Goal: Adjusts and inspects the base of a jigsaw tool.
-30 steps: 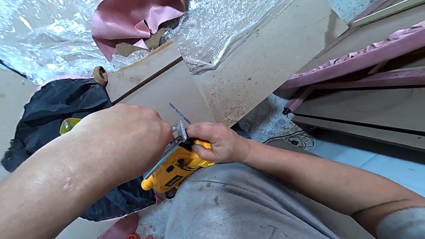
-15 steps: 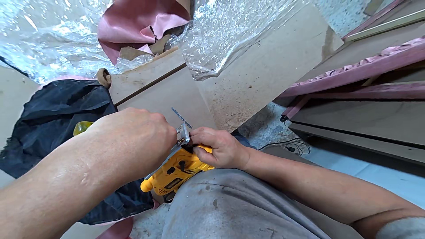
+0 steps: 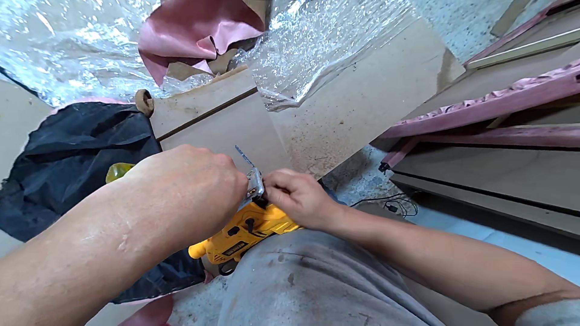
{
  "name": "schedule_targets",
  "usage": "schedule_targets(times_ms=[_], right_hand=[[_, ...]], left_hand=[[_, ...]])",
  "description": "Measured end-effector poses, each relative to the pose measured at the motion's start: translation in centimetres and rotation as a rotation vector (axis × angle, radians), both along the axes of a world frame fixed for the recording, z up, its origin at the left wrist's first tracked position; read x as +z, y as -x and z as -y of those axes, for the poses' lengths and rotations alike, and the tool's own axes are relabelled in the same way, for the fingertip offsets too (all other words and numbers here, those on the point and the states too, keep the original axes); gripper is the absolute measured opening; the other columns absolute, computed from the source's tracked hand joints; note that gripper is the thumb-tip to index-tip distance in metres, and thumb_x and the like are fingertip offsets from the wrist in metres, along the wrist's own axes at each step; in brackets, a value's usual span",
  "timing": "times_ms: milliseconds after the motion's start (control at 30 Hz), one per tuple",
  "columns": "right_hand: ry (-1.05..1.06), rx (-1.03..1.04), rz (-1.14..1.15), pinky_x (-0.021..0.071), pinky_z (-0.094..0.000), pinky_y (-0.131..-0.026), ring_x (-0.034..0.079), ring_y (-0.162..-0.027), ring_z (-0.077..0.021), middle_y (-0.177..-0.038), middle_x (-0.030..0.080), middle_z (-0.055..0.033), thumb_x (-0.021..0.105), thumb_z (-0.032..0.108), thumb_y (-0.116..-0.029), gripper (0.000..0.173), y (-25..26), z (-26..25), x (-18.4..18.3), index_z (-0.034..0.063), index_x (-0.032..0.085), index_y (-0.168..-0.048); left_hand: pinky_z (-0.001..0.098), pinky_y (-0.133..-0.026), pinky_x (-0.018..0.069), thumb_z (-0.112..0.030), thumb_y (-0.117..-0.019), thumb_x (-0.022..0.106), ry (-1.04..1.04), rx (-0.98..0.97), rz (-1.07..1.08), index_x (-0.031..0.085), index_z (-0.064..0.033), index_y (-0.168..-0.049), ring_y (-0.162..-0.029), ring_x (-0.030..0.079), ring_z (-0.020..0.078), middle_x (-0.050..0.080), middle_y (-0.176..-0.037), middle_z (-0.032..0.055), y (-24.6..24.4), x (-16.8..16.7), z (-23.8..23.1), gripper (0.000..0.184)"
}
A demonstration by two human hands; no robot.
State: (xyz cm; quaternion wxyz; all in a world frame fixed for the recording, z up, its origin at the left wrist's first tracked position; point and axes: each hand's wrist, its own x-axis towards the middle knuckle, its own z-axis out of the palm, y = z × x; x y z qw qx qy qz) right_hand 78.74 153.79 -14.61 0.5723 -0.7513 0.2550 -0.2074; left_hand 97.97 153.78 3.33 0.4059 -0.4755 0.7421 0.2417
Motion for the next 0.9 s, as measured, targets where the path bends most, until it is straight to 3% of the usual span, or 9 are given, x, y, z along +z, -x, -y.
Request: schedule_targets(times_ms=[67,167,300,433,600,733,900], right_hand=[[-0.185,0.09,-0.206,0.056,-0.0306,-0.075,0.066,-0.086,-0.0045,-0.094,0.07,0.0047,0.056,0.031,-0.1032,0.024,-0.6,2.0,1.3,0.0162,0.074,-0.097],[-0.397,0.31,-0.387,0.0502,-0.0367,-0.061,0.061,-0.068,-0.0112,-0.075,0.065,0.0005,0.064,0.032,-0.1004,0.021,-2.2,5.5,2.4,0.0154,0.069,-0.089],[-0.299,0.458,-0.451,0.0431,-0.0318,-0.054,0.055,-0.058,-0.0086,-0.064,0.058,0.0025,0.063,0.032,-0.1014,0.033,-3.3,6.9,3.1,0.0152,0.066,-0.074],[-0.152,0.49,-0.469,0.0413,-0.0309,-0.052,0.053,-0.056,-0.008,-0.062,0.056,0.0033,0.063,0.031,-0.1009,0.033,-3.8,7.2,3.8,0.0152,0.067,-0.071],[-0.001,0.469,-0.33,0.0397,-0.0297,-0.052,0.051,-0.058,-0.0068,-0.067,0.056,0.0045,0.063,0.028,-0.0993,0.034,-3.1,6.6,3.2,0.0151,0.064,-0.067],[0.008,0.481,-0.276,0.0431,-0.0284,-0.054,0.054,-0.061,-0.0054,-0.069,0.059,0.0048,0.063,0.027,-0.0999,0.032,-3.1,6.8,2.4,0.0144,0.068,-0.07],[-0.098,0.487,-0.322,0.0458,-0.0291,-0.056,0.057,-0.064,-0.0058,-0.073,0.061,0.0044,0.061,0.03,-0.1027,0.033,-2.8,6.9,2.3,0.0148,0.068,-0.074]], left_hand=[[0.0383,-0.058,0.052,-0.022,-0.0981,0.06,-0.004,-0.007,-0.006,0.075,-0.0313,-0.114,-0.069,0.064,0.0164,0.067,-0.084,-0.0033,0.2,0.2,0.0,0.024],[0.0383,-0.058,0.0516,-0.022,-0.0965,0.062,0.005,-0.018,-0.012,0.074,-0.03,-0.113,-0.069,0.063,0.0166,0.066,-0.083,-0.0029,0.1,0.2,-0.1,0.022],[0.0386,-0.058,0.0521,-0.024,-0.096,0.063,0.027,-0.018,-0.026,0.074,-0.0304,-0.114,-0.07,0.065,0.0169,0.067,-0.084,-0.003,-0.1,0.1,-0.4,0.023],[0.0377,-0.057,0.0515,-0.024,-0.0962,0.062,0.039,-0.024,-0.035,0.074,-0.0302,-0.11,-0.069,0.064,0.0165,0.067,-0.083,-0.0036,-0.2,0.2,-0.4,0.02],[0.0374,-0.056,0.0504,-0.021,-0.0966,0.061,0.05,-0.025,-0.036,0.074,-0.0301,-0.112,-0.068,0.064,0.0166,0.067,-0.083,-0.0032,0.0,0.2,-0.6,0.023],[0.0376,-0.054,0.0497,-0.021,-0.0958,0.06,0.079,-0.035,-0.052,0.075,-0.0295,-0.109,-0.064,0.062,0.0166,0.065,-0.081,-0.0033,-0.2,0.1,-1.1,0.021],[0.0366,-0.053,0.0487,-0.022,-0.0937,0.065,0.088,-0.054,-0.024,0.073,-0.0286,-0.116,-0.063,0.062,0.0167,0.066,-0.083,-0.0026,0.0,0.2,-1.7,0.025]])
